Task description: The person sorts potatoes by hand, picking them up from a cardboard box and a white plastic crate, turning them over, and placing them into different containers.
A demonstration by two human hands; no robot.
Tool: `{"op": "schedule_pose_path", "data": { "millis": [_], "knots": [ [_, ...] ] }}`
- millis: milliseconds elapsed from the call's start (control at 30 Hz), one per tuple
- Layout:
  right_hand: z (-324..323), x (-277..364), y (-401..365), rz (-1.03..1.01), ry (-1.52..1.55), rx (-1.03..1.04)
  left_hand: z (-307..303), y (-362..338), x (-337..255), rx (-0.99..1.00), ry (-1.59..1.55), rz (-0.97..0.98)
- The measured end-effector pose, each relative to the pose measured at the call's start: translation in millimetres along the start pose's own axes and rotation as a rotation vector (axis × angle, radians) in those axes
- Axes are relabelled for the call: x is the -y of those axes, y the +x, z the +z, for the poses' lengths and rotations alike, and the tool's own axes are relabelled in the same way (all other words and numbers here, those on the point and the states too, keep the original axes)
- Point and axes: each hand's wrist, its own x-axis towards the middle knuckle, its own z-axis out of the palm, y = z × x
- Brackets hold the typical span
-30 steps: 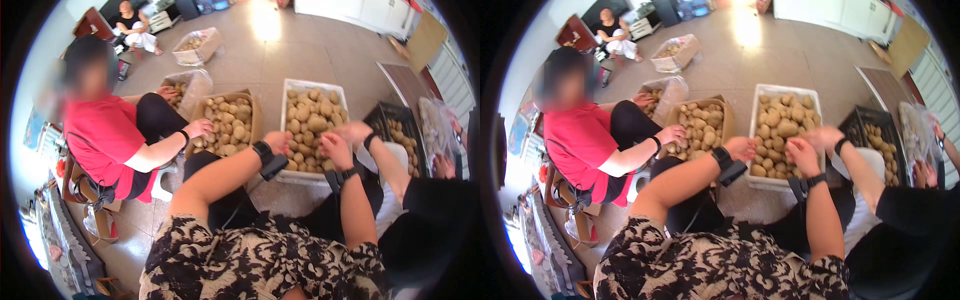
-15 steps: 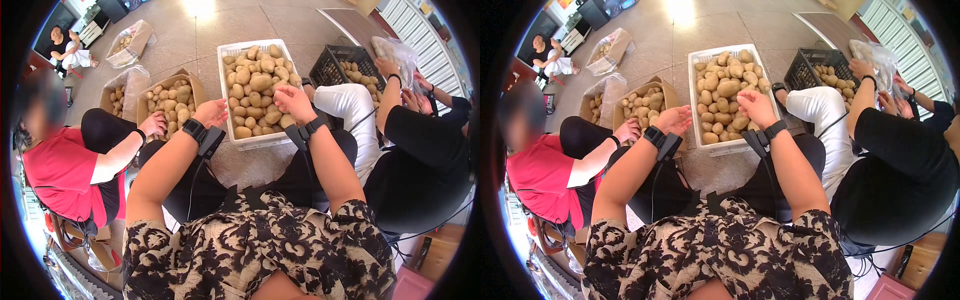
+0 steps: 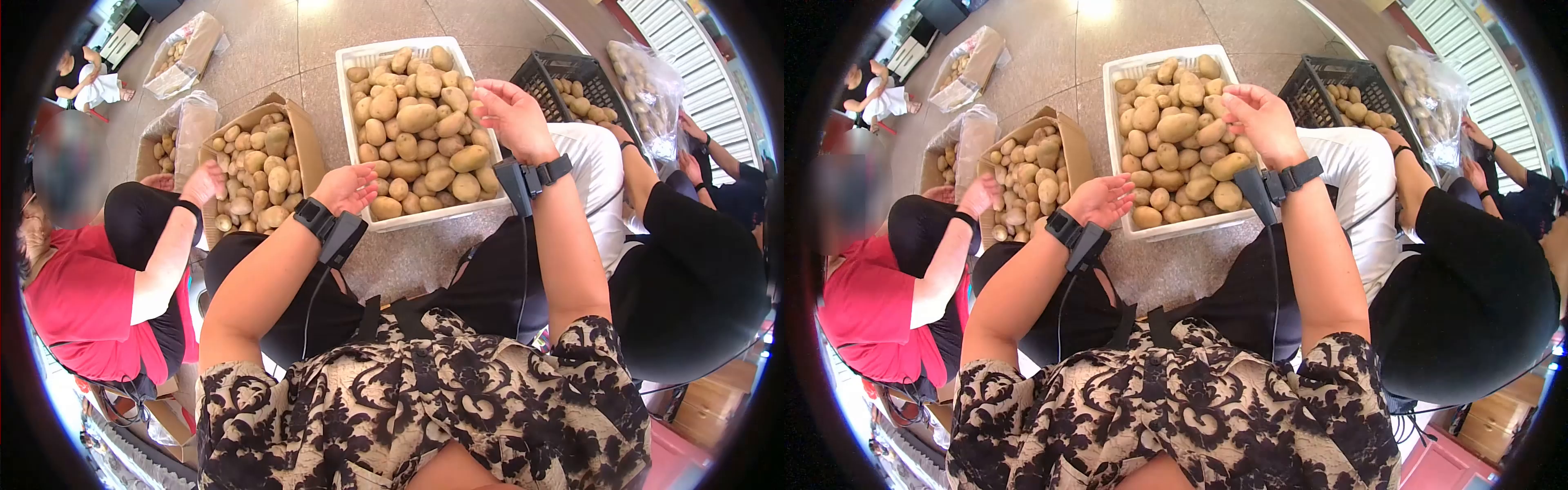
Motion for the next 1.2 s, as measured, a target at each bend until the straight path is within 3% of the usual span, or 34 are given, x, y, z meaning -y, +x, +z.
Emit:
{"op": "schedule_pose_path", "data": {
  "millis": [100, 233, 300, 367, 467, 833, 1033, 1167, 1200],
  "knots": [
    [-7.0, -30.4, 9.4, 0.012, -0.132, 0.002, -1.1, 6.4, -2.8, 0.036, -0.005, 0.017],
    [-14.1, -67.8, 1.7, -0.214, -0.961, -0.011, 2.6, 4.1, -11.5, 0.046, -0.056, 0.016],
    [-13.2, -82.4, -0.6, -0.221, -1.119, 0.086, 0.8, 1.2, -11.1, 0.099, -0.084, 0.027],
    [-4.8, -83.1, -0.3, -0.106, -1.096, 0.192, -13.7, 9.3, -3.0, 0.118, -0.118, 0.028],
    [4.0, -87.2, -4.4, -0.124, -1.211, 0.195, -23.2, 14.9, 6.5, 0.023, -0.141, 0.024],
    [20.1, -76.1, 11.7, -0.019, -1.431, 0.359, -27.8, 16.9, 10.2, 0.084, -0.093, -0.009],
    [20.6, -73.3, 8.5, 0.089, -1.393, 0.376, -32.8, 24.6, 17.6, 0.084, -0.100, -0.003],
    [32.4, -57.7, 4.9, 0.125, -1.261, 0.343, -34.4, 16.3, 12.7, 0.108, -0.098, 0.003],
    [34.8, -56.5, 2.6, 0.075, -1.078, 0.361, -32.1, 14.7, 15.1, 0.120, -0.125, -0.015]
  ]
}}
